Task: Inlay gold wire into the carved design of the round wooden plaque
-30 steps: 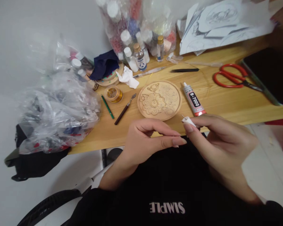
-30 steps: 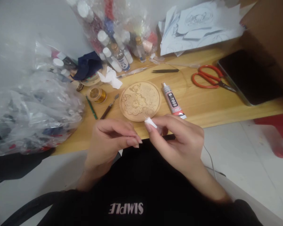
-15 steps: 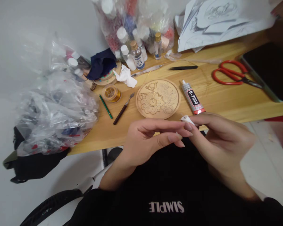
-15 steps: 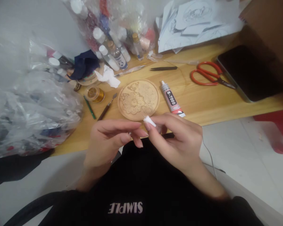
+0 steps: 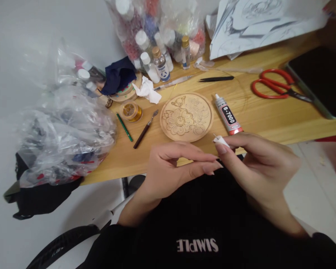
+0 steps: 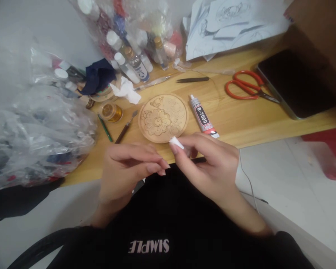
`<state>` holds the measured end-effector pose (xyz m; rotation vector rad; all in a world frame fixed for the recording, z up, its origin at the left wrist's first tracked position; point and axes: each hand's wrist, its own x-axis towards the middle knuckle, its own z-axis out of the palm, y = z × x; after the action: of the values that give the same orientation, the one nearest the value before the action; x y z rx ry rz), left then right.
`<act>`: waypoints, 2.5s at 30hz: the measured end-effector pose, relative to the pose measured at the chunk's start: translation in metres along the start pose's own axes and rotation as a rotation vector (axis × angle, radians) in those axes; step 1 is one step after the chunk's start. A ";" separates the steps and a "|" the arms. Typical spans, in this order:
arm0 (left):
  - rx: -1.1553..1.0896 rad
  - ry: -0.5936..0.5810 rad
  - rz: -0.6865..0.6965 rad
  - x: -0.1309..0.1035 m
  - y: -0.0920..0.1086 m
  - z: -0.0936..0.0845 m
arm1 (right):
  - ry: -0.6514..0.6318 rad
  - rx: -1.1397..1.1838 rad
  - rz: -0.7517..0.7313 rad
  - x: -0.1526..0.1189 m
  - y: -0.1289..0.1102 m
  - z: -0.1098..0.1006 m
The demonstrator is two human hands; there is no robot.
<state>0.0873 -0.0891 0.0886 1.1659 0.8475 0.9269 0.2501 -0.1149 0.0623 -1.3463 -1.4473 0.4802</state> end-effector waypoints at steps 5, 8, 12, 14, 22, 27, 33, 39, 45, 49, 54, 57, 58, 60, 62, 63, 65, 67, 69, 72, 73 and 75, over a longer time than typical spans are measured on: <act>0.006 0.023 0.025 0.001 -0.004 -0.001 | -0.013 0.011 -0.018 0.000 0.003 -0.001; 0.005 0.046 -0.002 0.002 -0.002 0.001 | -0.007 0.009 -0.029 0.000 0.004 0.001; -0.027 0.017 -0.086 0.004 -0.002 0.002 | 0.010 0.037 -0.044 0.001 0.007 0.003; -0.084 -0.002 -0.092 0.006 -0.006 -0.001 | -0.002 0.095 -0.013 0.000 0.009 0.004; -0.071 0.167 -0.050 -0.001 -0.029 -0.042 | -0.177 0.616 0.304 0.005 0.018 0.009; 0.010 0.443 -0.091 -0.042 -0.028 -0.074 | -0.241 0.692 0.317 0.011 0.023 0.018; 0.040 0.585 -0.145 -0.078 -0.025 -0.078 | -0.316 0.708 0.340 0.016 0.025 0.028; -0.256 0.552 -0.009 -0.045 -0.023 -0.063 | -0.298 0.621 0.407 0.013 0.016 0.027; -0.513 0.313 -0.046 -0.022 -0.016 -0.055 | -0.180 0.557 0.497 0.008 0.011 0.019; -0.551 0.295 -0.069 -0.020 -0.016 -0.051 | -0.179 0.556 0.523 0.007 0.011 0.019; -0.557 0.274 -0.068 -0.019 -0.015 -0.047 | -0.184 0.551 0.536 0.006 0.008 0.020; -0.531 0.267 -0.037 -0.018 -0.015 -0.046 | -0.175 0.552 0.547 0.006 0.007 0.019; -0.513 0.261 -0.023 -0.018 -0.016 -0.046 | -0.174 0.552 0.553 0.006 0.006 0.018; -0.483 0.243 -0.002 -0.017 -0.016 -0.045 | -0.167 0.547 0.569 0.005 0.006 0.018; -0.478 0.237 -0.011 -0.016 -0.016 -0.043 | -0.164 0.547 0.568 0.005 0.008 0.018; -0.490 0.239 -0.026 -0.016 -0.015 -0.043 | -0.162 0.552 0.560 0.005 0.009 0.019; -0.538 0.256 -0.068 -0.015 -0.013 -0.041 | -0.164 0.559 0.551 0.005 0.011 0.019; -0.586 0.260 -0.106 -0.015 -0.010 -0.039 | -0.164 0.557 0.555 0.005 0.013 0.019; -0.609 0.245 -0.126 -0.015 -0.008 -0.038 | -0.159 0.551 0.566 0.005 0.013 0.018; -0.605 0.213 -0.129 -0.015 -0.007 -0.035 | -0.155 0.555 0.575 0.005 0.011 0.017; -0.598 0.207 -0.122 -0.014 -0.007 -0.034 | -0.159 0.563 0.573 0.006 0.010 0.017; -0.580 0.200 -0.104 -0.014 -0.008 -0.033 | -0.164 0.566 0.568 0.006 0.010 0.017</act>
<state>0.0533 -0.0905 0.0758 0.5308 0.7203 1.1190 0.2415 -0.1008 0.0500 -1.2459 -0.9206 1.2891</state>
